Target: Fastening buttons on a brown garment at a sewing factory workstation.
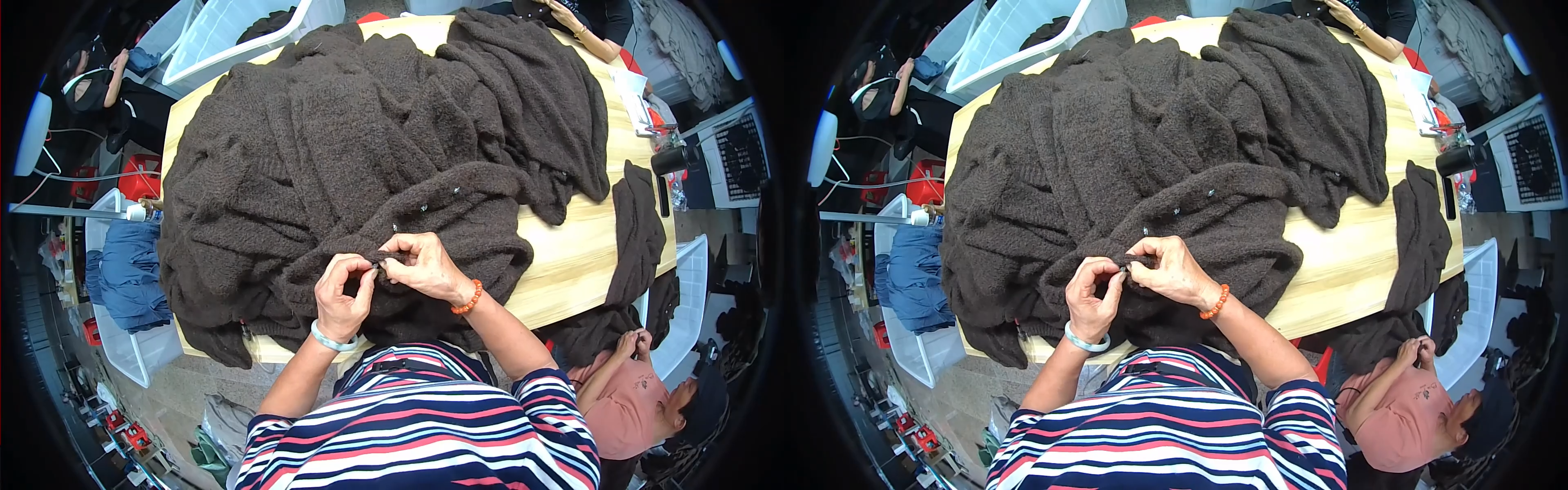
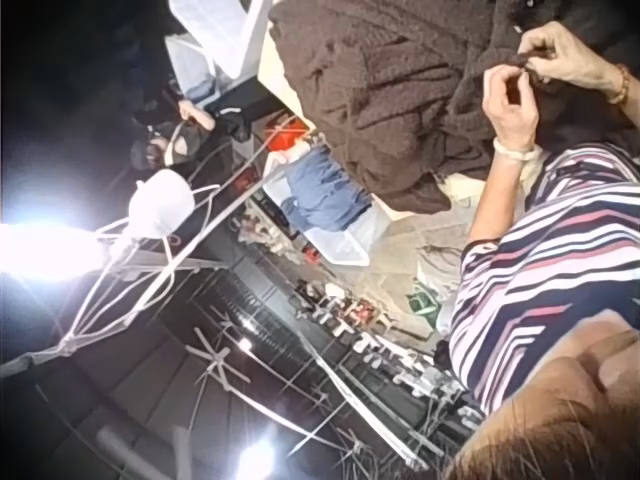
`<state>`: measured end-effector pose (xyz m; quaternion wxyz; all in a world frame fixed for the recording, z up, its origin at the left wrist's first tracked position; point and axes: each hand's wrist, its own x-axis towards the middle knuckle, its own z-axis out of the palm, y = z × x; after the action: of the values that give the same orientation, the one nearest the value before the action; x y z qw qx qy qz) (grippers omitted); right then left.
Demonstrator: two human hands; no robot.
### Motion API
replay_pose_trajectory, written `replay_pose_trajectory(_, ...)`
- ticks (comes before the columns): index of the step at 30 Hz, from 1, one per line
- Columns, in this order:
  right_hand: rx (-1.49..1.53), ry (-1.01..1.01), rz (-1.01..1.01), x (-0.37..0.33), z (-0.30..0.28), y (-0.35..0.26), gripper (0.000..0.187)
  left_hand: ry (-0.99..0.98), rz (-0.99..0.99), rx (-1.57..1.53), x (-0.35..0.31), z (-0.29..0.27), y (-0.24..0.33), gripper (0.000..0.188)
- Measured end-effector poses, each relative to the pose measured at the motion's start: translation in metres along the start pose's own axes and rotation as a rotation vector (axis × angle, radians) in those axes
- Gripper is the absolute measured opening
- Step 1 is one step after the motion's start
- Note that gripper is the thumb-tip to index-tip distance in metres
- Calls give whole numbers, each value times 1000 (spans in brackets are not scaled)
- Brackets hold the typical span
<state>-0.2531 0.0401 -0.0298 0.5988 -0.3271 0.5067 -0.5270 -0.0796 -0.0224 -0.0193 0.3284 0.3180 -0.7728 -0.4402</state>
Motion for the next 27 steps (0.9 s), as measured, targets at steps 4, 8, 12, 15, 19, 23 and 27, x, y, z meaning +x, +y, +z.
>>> replay_pose_trajectory(4, 22, -24, 7, 0, -3, -3, 16, -25, 90, 100, 1, -2, 6, 13)
replay_pose_trajectory(8, 105, -80, 64, 3, -9, 4, 18, -84, -177, -244, -1, -2, -3, 13)
replay_pose_trajectory(12, 185, -76, 52, 3, -5, 5, 16, -151, -399, -582, 1, -11, -10, 10)
replay_pose_trajectory(15, 38, -32, -2, 3, 1, 0, 16, -167, -521, -733, 0, -15, -21, 10)
replay_pose_trajectory(19, -199, 24, -63, 2, 7, -10, 19, -223, -691, -980, 3, -22, -26, 14)
replay_pose_trajectory(23, -361, 81, -158, 1, 8, -11, 20, -270, -808, -1124, 4, -24, -30, 17)
replay_pose_trajectory(27, -563, 114, -162, 2, 0, -9, 25, -243, -761, -1160, 3, -36, -32, 19)
